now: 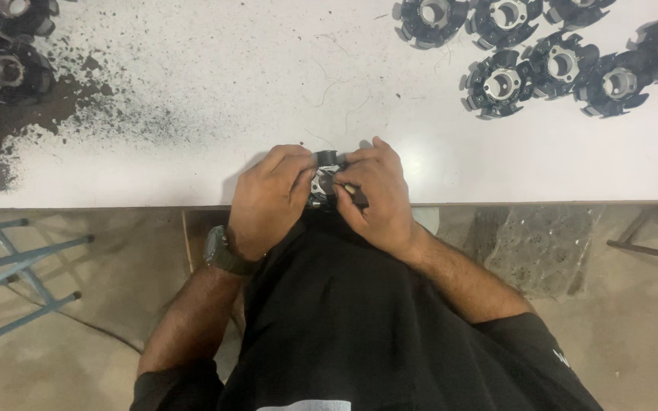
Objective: The person sits at a white workbench assembling black plastic hub components. They pick up a toothed plastic hub, press small black plastic caps and inserts into its center by hand, then place the finished hub in a growing row of completed assemblies on the table.
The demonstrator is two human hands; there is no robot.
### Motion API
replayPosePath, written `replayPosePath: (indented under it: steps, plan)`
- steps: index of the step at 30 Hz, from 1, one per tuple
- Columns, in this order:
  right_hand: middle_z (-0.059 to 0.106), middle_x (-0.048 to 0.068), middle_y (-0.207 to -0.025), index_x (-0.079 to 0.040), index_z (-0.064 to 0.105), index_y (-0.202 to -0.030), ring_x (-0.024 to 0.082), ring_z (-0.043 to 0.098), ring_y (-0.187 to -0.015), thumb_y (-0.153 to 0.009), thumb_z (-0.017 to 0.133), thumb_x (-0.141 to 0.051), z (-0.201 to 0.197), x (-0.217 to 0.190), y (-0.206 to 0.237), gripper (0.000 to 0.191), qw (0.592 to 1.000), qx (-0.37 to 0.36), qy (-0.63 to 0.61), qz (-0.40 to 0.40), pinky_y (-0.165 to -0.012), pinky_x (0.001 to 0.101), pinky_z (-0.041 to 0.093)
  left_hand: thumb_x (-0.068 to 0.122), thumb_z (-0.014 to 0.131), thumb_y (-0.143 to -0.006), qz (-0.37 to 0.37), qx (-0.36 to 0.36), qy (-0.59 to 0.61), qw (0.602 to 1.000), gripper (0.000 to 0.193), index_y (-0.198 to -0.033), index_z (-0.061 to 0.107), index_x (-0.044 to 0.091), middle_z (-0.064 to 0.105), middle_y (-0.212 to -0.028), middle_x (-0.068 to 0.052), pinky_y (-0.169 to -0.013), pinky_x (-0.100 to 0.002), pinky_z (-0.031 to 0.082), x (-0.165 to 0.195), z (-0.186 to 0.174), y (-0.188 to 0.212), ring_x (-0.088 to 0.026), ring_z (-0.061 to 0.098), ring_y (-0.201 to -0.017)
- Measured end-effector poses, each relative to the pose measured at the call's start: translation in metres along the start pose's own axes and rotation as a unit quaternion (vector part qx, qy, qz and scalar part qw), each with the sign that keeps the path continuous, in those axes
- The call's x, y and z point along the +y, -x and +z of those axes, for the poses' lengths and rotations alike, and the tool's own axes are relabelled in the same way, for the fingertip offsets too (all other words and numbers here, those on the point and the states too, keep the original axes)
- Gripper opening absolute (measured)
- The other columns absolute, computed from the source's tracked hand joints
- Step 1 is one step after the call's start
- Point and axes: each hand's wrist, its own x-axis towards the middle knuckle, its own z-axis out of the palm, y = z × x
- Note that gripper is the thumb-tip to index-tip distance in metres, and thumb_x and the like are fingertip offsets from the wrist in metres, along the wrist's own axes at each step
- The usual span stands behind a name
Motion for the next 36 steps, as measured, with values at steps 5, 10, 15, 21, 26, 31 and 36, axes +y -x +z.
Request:
replayPosePath:
  steps: [5, 10, 15, 21, 26, 31, 36]
  plan:
    - [0.067, 0.007, -0.101, -0.006, 0.065, -0.105, 0.031, 0.063, -0.113, -0.085, 0.079, 0.000, 0.002, 0.001, 0.001, 0.026, 1.000, 0.000, 0.025, -0.003, -0.117, 0.0608, 0.038, 0.003, 0.069, -0.093, 0.001, 0.000, 0.007, 1.000, 0.013, -0.106, 0.069, 0.002, 0.070, -0.115, -0.011, -0.078, -0.038, 0.059, -0.001, 0.002, 0.005, -0.030, 0.072, -0.093]
    - [0.066, 0.009, -0.100, -0.006, 0.065, -0.105, 0.031, 0.063, -0.113, -0.084, 0.080, 0.000, 0.003, 0.001, 0.001, 0.027, 1.000, 0.002, 0.021, -0.004, -0.117, 0.0602, 0.037, 0.002, 0.070, -0.088, 0.009, 0.007, -0.021, 1.000, 0.012, -0.097, 0.064, 0.001, 0.067, -0.123, -0.012, -0.073, -0.040, 0.058, -0.004, 0.008, 0.011, -0.030, 0.071, -0.088]
    - [0.066, 0.008, -0.099, -0.006, 0.064, -0.106, 0.031, 0.064, -0.113, -0.082, 0.081, 0.002, 0.008, 0.001, 0.003, 0.030, 0.999, 0.010, 0.036, -0.034, -0.117, 0.0594, 0.037, 0.005, 0.073, -0.087, 0.037, 0.042, -0.068, 0.996, 0.018, -0.102, 0.063, 0.003, 0.064, -0.120, -0.010, -0.072, -0.042, 0.057, -0.009, 0.019, 0.018, -0.031, 0.069, -0.086]
    - [0.065, 0.012, -0.102, -0.006, 0.064, -0.106, 0.034, 0.063, -0.109, -0.077, 0.081, 0.007, 0.010, -0.001, 0.002, 0.036, 0.996, 0.028, 0.076, -0.037, -0.116, 0.0585, 0.040, 0.005, 0.072, -0.086, 0.040, 0.083, -0.076, 0.993, 0.021, -0.105, 0.064, 0.004, 0.064, -0.119, -0.009, -0.071, -0.042, 0.057, -0.004, 0.028, 0.019, -0.031, 0.068, -0.085]
    - [0.064, 0.013, -0.105, -0.006, 0.062, -0.107, 0.036, 0.064, -0.109, -0.084, 0.079, 0.008, -0.007, 0.006, -0.004, 0.031, 0.993, 0.021, 0.114, -0.032, -0.117, 0.0576, 0.041, 0.015, 0.074, -0.089, 0.057, -0.023, -0.014, 0.998, 0.015, -0.102, 0.068, 0.011, 0.068, -0.130, -0.007, -0.086, -0.041, 0.058, -0.016, 0.020, 0.017, -0.024, 0.071, -0.099]
    - [0.065, 0.013, -0.109, -0.003, 0.060, -0.113, 0.035, 0.062, -0.109, -0.096, 0.076, 0.005, -0.043, 0.043, -0.018, 0.025, 0.984, 0.033, 0.173, -0.001, -0.120, 0.0578, 0.039, 0.037, 0.084, -0.097, 0.028, 0.226, -0.268, 0.936, 0.050, -0.128, 0.066, 0.002, 0.064, -0.137, -0.017, -0.108, -0.047, 0.051, -0.120, -0.083, 0.000, -0.035, 0.063, -0.126]
    - [0.066, 0.013, -0.109, -0.005, 0.060, -0.115, 0.037, 0.057, -0.111, -0.104, 0.076, 0.001, -0.067, 0.086, -0.024, 0.020, 0.974, 0.025, 0.224, 0.029, -0.104, 0.0510, 0.041, 0.070, 0.066, -0.100, -0.318, 0.142, -0.398, 0.849, 0.097, -0.156, 0.042, -0.007, 0.044, -0.154, -0.031, -0.113, -0.065, 0.034, -0.197, -0.195, -0.028, -0.046, 0.039, -0.143]
